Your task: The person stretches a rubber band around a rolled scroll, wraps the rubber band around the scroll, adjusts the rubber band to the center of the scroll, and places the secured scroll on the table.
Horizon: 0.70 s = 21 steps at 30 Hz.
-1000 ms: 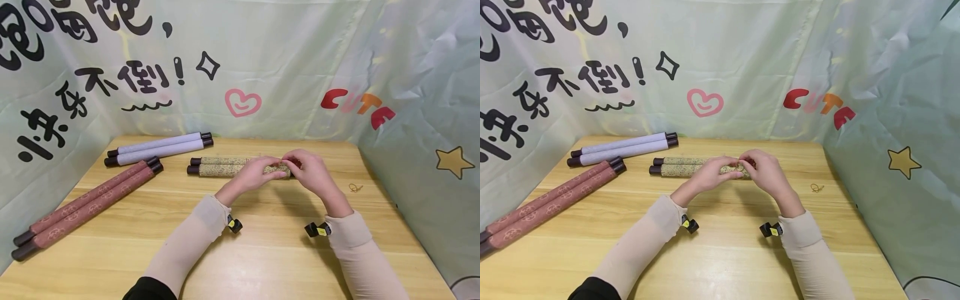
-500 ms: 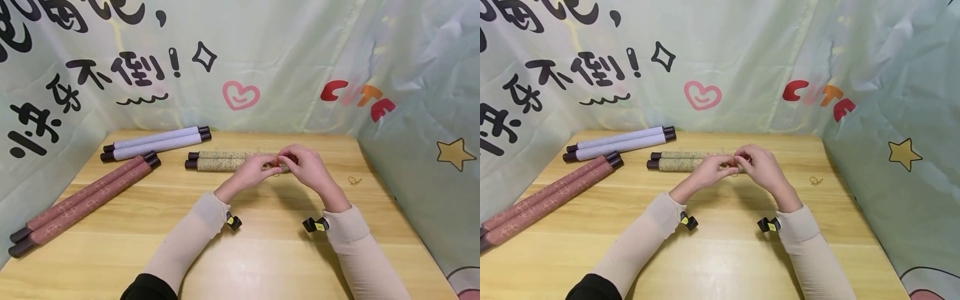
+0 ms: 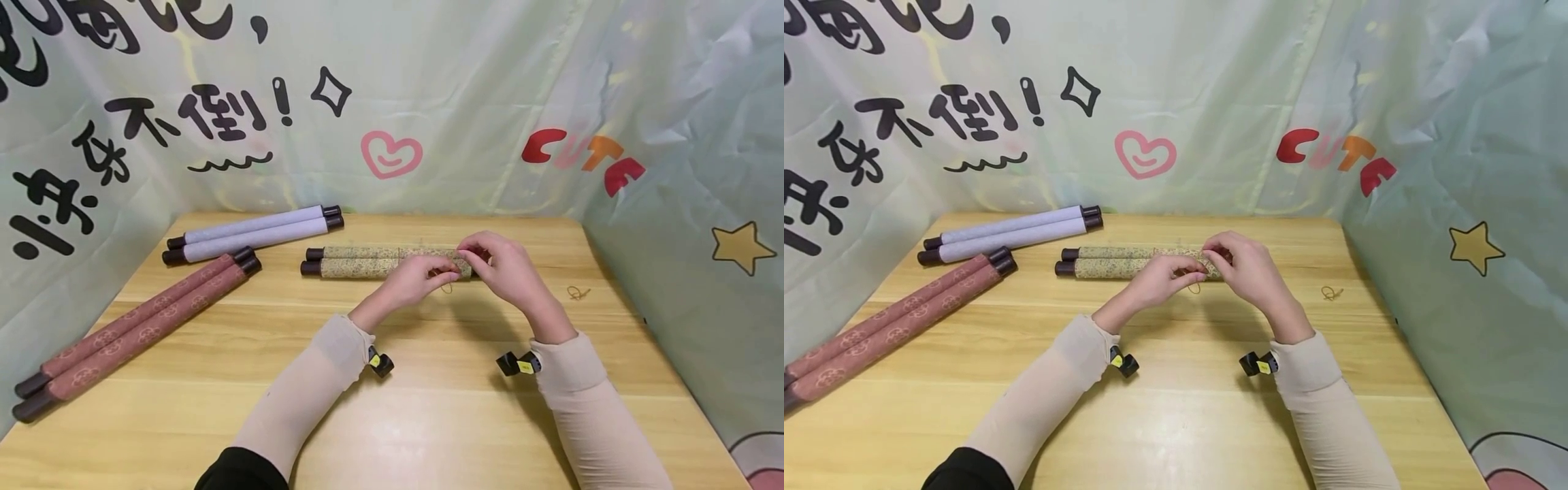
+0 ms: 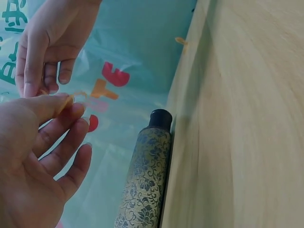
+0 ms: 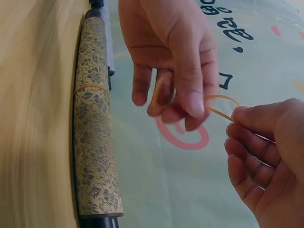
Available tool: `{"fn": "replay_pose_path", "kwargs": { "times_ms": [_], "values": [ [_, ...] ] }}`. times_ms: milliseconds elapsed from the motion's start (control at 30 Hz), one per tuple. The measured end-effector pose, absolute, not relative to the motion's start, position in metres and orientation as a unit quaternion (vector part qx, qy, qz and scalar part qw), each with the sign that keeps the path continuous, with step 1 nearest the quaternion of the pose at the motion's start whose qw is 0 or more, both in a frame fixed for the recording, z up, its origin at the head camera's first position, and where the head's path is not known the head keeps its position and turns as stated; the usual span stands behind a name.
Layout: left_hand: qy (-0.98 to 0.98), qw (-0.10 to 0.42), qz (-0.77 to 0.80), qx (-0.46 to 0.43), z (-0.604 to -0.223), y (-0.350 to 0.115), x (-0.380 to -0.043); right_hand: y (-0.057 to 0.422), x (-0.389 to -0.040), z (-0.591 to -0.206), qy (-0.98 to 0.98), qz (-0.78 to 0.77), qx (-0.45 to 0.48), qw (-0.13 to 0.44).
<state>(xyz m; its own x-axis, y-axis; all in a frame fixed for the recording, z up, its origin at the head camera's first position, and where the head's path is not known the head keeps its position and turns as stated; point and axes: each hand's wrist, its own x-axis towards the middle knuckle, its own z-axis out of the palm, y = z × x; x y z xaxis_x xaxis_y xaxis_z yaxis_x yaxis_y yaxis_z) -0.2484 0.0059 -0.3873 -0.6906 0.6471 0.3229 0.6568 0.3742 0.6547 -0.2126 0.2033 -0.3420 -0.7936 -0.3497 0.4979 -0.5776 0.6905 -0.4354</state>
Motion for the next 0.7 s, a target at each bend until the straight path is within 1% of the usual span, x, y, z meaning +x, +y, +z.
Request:
{"fn": "replay_pose_path", "kwargs": {
  "times_ms": [167, 467, 700],
  "values": [
    [-0.831, 0.009, -0.406, -0.381, -0.387, 0.003, -0.249, 0.210, -0.212, -0.339, -0.901, 0.304, 0.247, 0.186],
    [-0.834, -0.017, -0.423, -0.354, -0.385, -0.003, -0.251, 0.219, -0.211, -0.335, -0.901, 0.332, 0.224, 0.165],
    [-0.845, -0.007, -0.419, -0.331, -0.383, -0.008, -0.255, 0.223, -0.210, -0.332, -0.891, 0.381, 0.207, 0.135]
  ]
}}
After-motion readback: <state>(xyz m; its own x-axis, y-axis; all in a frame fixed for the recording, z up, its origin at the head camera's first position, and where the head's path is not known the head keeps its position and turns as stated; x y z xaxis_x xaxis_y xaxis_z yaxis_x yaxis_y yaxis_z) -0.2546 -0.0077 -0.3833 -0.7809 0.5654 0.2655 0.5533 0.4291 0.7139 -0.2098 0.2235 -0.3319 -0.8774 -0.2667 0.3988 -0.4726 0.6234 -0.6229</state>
